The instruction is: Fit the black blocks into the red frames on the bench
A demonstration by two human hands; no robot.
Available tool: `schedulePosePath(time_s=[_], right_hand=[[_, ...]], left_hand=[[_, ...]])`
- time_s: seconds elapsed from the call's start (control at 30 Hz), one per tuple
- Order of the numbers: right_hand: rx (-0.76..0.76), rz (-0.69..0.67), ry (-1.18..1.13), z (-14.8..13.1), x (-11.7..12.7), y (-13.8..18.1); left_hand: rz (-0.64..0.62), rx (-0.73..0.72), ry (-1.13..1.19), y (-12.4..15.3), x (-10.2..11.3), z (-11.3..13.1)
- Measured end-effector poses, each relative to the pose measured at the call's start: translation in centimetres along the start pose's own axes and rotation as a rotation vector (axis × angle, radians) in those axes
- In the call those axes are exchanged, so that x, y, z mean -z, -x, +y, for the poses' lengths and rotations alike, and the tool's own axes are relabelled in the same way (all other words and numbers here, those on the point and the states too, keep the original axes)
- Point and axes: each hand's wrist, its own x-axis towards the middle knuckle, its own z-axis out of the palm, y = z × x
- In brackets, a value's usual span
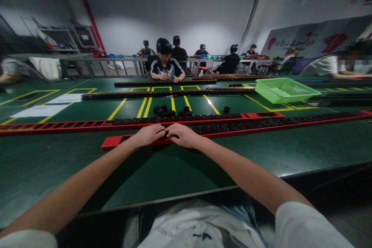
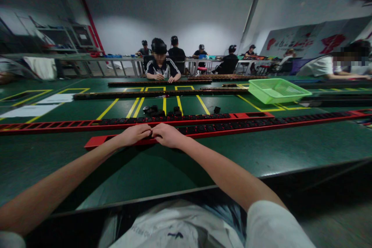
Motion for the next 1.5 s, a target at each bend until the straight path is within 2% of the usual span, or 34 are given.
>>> schedulePosePath(time_s=[0.27, 0.37, 0.47, 0.63, 0.7, 0.97, 1.3, 1.5], right_hand=[[-0.026, -0.055, 0.099, 0.0, 0.5, -0.2], [-0.224, 0.003, 0.213, 1.4, 1.6, -0.7], [-0.44, 0.012, 0.334, 4.2, 3.2, -1.4], [-0.802, -0.131, 0.418, 9.4, 5.0, -2.3], [-0.867, -0.175, 0.386, 10.7, 4.9, -2.4], [-0.845, -0.156, 0.334, 12.7, 4.1, -2.1], [-0.847, -0.104, 0.311, 12.3, 3.5, -1.0], [-0.817, -0.124, 0.312, 12.1, 3.5, -0.9]], left_hand=[[0.034, 0.006, -0.025, 0.0, -0.4, -0.1], [0.056, 0.022, -0.04, 0.0, -0.6, -0.1], [0.072, 0.001, -0.035, 0.0, -0.7, -0.3], [0.086, -0.007, -0.019, 0.0, -0.8, -0.5], [0.086, -0.009, -0.017, 0.0, -0.8, -0.5], [0.081, -0.028, -0.02, 0.1, -0.5, -0.1], [0.067, -0.014, -0.025, 0.2, -0.4, 0.1], [0.069, 0.008, 0.001, 0.2, -0.5, -0.1]])
